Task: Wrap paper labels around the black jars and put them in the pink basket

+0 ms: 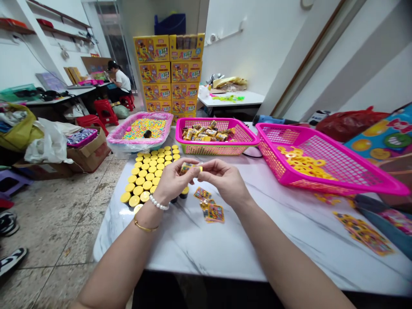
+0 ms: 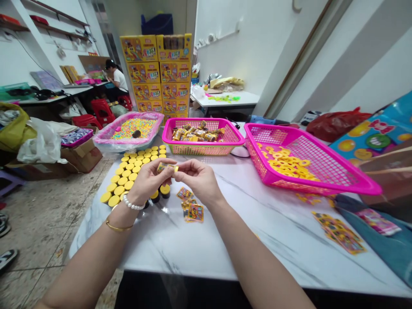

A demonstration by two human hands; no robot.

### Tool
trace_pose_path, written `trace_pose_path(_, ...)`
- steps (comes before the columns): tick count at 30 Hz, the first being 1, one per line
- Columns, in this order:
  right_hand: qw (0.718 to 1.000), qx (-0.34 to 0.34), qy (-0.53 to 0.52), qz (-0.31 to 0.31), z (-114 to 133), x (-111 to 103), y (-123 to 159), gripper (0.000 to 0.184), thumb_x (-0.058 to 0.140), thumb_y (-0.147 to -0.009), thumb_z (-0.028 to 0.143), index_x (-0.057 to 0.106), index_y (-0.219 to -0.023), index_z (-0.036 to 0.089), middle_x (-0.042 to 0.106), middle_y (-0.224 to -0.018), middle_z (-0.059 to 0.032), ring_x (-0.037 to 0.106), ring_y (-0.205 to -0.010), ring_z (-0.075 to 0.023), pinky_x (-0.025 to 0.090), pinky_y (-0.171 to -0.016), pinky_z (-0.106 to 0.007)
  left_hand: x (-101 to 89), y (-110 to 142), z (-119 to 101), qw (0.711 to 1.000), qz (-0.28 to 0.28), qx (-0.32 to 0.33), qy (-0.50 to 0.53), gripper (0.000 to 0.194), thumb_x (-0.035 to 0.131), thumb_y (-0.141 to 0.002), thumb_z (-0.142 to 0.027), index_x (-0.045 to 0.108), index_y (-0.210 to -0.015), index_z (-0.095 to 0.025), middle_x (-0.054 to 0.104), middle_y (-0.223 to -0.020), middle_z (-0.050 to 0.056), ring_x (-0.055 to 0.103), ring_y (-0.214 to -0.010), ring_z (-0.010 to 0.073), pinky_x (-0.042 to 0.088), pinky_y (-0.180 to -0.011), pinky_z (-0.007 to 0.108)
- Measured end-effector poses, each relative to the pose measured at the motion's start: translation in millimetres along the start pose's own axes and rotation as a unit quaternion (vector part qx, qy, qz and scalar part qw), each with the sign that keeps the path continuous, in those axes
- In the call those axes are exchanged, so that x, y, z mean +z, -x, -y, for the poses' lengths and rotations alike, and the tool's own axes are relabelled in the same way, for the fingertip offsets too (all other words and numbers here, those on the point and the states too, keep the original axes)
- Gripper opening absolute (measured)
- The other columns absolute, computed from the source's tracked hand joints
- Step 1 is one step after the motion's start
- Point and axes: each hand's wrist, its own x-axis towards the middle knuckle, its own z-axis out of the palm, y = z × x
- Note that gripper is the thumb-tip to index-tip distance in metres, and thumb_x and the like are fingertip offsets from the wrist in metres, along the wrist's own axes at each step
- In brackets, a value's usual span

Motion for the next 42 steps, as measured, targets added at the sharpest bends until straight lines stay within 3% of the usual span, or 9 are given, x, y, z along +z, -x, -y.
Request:
trace_pose_path(4, 0.961, -0.214, 0.169, -0.038, 1, 5, 3, 0.018, 0.079, -0.074, 0.024, 0.07, -0.09, 0.021, 0.07, -0.089, -0.0031, 0.068, -0.082, -0.0179, 0.058, -0.077, -0.035, -4.7, -3, 1, 0.998, -0.036, -0.053, 0.018, 0.055, 0.063, -0.077, -0.07, 0.06, -0.079, -0.016, 0.048, -0.05, -0.006, 0.039, -0.039, 0.0057, 0.028, -0.039, 0.02)
trace_pose_path(7, 0.932, -0.275, 0.234, -0.042, -1, 6, 5, 0.014, 0.076, -0.074, 0.019, 0.07, -0.087, 0.022, 0.069, -0.091, -0.0033, 0.066, -0.083, -0.0178, 0.057, -0.076, -0.034, -4.8, -5, 3, 0.998, -0.005, -0.056, 0.016, 0.054, 0.066, -0.076, -0.069, 0.054, -0.068, -0.016, 0.04, -0.047, -0.008, 0.033, -0.04, 0.0044, 0.024, -0.04, 0.019)
trace_pose_path(12, 0.998, -0.04, 0.03, -0.042, -11, 10, 1, 0.025, 0.082, -0.071, 0.036, 0.068, -0.084, 0.019, 0.071, -0.075, -0.0019, 0.068, -0.068, -0.0163, 0.059, -0.07, -0.033, -1.1, -3, 2, 0.999, 0.013, -0.026, 0.032, 0.045, 0.074, -0.075, -0.057, 0.064, -0.086, -0.014, 0.049, -0.057, -0.006, 0.04, -0.047, 0.0049, 0.03, -0.046, 0.018)
trace_pose_path(16, 0.984, 0.113, -0.137, -0.013, -11, 9, -4, 0.038, 0.085, -0.065, 0.049, 0.067, -0.076, 0.017, 0.072, -0.069, -0.0021, 0.067, -0.058, -0.0136, 0.058, -0.063, -0.03, 0.2, -1, -1, 0.999, 0.048, -0.011, 0.015, 0.051, 0.078, -0.072, -0.054, 0.066, -0.103, -0.014, 0.056, -0.064, -0.004, 0.049, -0.052, 0.0073, 0.04, -0.053, 0.021)
trace_pose_path(19, 0.991, 0.07, -0.108, -0.047, -7, 7, -5, 0.038, 0.089, -0.06, 0.043, 0.067, -0.078, 0.018, 0.071, -0.07, 0.0, 0.067, -0.06, -0.0127, 0.057, -0.064, -0.028, -1.5, -2, 1, 0.998, 0.026, -0.052, 0.038, 0.059, 0.073, -0.074, -0.063, 0.062, -0.108, -0.016, 0.058, -0.066, -0.003, 0.051, -0.049, 0.0078, 0.037, -0.049, 0.021)
trace_pose_path(23, 0.997, -0.024, -0.023, -0.077, -8, 10, -1, 0.037, 0.09, -0.058, 0.039, 0.069, -0.082, 0.02, 0.072, -0.077, -0.0002, 0.069, -0.072, -0.0148, 0.059, -0.074, -0.031, -3.9, -4, 5, 0.993, -0.009, -0.099, 0.069, 0.055, 0.067, -0.074, -0.069, 0.056, -0.077, -0.016, 0.048, -0.054, -0.005, 0.038, -0.041, 0.005, 0.024, -0.042, 0.019)
trace_pose_path(30, 0.971, 0.152, -0.183, -0.02, -16, 14, -3, 0.046, 0.092, -0.054, 0.049, 0.07, -0.076, 0.016, 0.071, -0.062, -0.001, 0.067, -0.051, -0.0112, 0.057, -0.051, -0.021, -1.0, -3, 2, 0.998, 0.007, -0.048, 0.052, 0.051, 0.081, -0.066, -0.058, 0.064, -0.087, -0.014, 0.051, -0.059, -0.006, 0.035, -0.046, 0.0033, 0.024, -0.043, 0.019)
trace_pose_path(35, 0.979, 0.098, -0.166, 0.071, -9, 9, 0, 0.055, 0.085, -0.068, 0.049, 0.07, -0.115, 0.023, 0.075, -0.07, 0.0018, 0.072, -0.059, -0.0133, 0.063, -0.058, -0.026, -2.9, -4, 2, 0.983, 0.034, -0.114, 0.14, 0.056, 0.079, -0.065, -0.064, 0.049, -0.063, -0.017, 0.04, -0.046, -0.009, 0.028, -0.036, 0.0017, 0.016, -0.038, 0.019)
trace_pose_path(42, 0.987, 0.029, -0.159, 0.027, -10, 13, 8, 0.037, 0.085, -0.07, 0.042, 0.077, -0.101, 0.023, 0.073, -0.062, 0.0017, 0.069, -0.048, -0.0135, 0.06, -0.048, -0.025, 0.2, -2, 6, 0.945, 0.105, -0.162, 0.262, 0.055, 0.073, -0.072, -0.066, 0.053, -0.066, -0.015, 0.047, -0.042, -0.006, 0.029, -0.029, 0.0013, 0.02, -0.036, 0.018)
